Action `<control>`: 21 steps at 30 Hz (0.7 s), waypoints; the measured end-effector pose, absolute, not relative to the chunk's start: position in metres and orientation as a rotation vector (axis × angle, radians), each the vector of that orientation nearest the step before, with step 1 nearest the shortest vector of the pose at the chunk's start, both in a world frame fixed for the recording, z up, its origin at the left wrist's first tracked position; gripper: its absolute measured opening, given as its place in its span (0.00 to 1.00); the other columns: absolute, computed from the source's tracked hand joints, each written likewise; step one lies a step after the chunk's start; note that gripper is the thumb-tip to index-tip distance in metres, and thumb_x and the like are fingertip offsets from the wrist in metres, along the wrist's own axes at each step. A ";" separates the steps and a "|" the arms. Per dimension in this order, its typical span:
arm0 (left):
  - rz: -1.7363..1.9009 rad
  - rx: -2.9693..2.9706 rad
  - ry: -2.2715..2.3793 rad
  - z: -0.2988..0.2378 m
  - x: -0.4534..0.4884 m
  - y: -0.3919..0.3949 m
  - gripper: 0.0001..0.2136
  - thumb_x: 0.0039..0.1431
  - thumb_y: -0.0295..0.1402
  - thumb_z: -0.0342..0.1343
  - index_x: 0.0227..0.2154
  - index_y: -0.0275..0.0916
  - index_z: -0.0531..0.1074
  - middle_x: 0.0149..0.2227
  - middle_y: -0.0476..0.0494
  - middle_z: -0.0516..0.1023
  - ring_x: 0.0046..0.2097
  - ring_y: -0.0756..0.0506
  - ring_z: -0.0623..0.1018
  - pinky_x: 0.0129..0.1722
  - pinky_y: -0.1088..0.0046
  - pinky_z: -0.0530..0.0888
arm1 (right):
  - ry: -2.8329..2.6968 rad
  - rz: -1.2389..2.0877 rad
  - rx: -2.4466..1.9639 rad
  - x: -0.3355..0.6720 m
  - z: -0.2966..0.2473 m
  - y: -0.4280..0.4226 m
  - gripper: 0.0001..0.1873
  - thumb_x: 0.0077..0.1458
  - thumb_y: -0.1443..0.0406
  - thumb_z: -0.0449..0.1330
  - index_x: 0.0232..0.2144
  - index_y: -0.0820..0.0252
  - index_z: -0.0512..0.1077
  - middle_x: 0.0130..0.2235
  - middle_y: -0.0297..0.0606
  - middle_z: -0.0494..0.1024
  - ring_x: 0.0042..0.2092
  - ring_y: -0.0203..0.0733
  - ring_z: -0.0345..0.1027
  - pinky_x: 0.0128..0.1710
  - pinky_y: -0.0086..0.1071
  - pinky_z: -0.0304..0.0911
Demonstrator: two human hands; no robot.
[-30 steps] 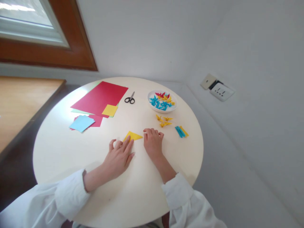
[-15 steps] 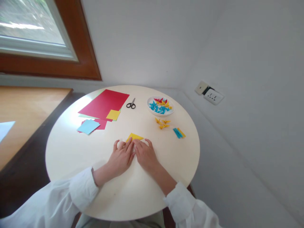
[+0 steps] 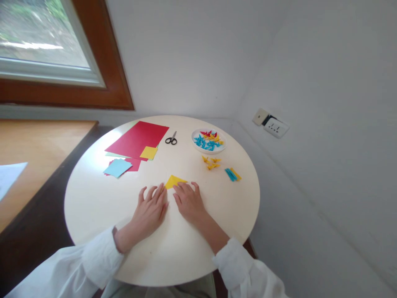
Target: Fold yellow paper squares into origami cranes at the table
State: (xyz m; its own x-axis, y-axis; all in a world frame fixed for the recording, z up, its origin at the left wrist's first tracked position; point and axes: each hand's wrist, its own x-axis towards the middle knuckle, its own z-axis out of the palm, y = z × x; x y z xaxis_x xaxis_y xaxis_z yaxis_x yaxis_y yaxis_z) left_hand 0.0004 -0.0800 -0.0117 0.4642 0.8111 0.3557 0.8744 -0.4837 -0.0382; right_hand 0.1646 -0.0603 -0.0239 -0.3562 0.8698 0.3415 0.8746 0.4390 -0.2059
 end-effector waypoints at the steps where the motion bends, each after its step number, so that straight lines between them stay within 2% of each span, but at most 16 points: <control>1: -0.441 -2.501 -1.464 -0.012 0.001 -0.080 0.18 0.60 0.31 0.41 0.49 0.30 0.66 0.53 0.31 0.67 0.53 0.37 0.66 0.55 0.51 0.55 | -2.262 -0.043 -1.501 0.165 -0.025 -0.060 0.14 0.60 0.67 0.46 0.45 0.58 0.67 0.48 0.41 0.73 0.51 0.40 0.63 0.55 0.43 0.41; 13: -0.514 -2.468 -1.503 -0.020 -0.004 -0.083 0.17 0.59 0.30 0.42 0.49 0.31 0.65 0.57 0.30 0.62 0.56 0.35 0.63 0.55 0.50 0.51 | -2.082 -0.127 -1.612 0.165 -0.022 -0.062 0.13 0.58 0.70 0.47 0.40 0.60 0.69 0.45 0.42 0.75 0.49 0.42 0.66 0.56 0.47 0.36; 16: -0.532 -2.501 -1.540 -0.020 -0.005 -0.081 0.17 0.59 0.30 0.42 0.49 0.31 0.65 0.56 0.32 0.64 0.55 0.36 0.63 0.55 0.51 0.51 | -2.082 -0.101 -1.620 0.166 -0.022 -0.061 0.13 0.58 0.70 0.47 0.41 0.60 0.68 0.45 0.42 0.75 0.48 0.42 0.66 0.55 0.47 0.39; 21: -0.622 -2.540 -1.720 -0.019 -0.004 -0.062 0.15 0.60 0.34 0.43 0.46 0.35 0.65 0.49 0.36 0.70 0.48 0.38 0.67 0.48 0.56 0.59 | -2.085 -0.077 -1.643 0.167 -0.025 -0.059 0.15 0.57 0.68 0.47 0.46 0.63 0.65 0.50 0.47 0.71 0.53 0.44 0.61 0.52 0.44 0.47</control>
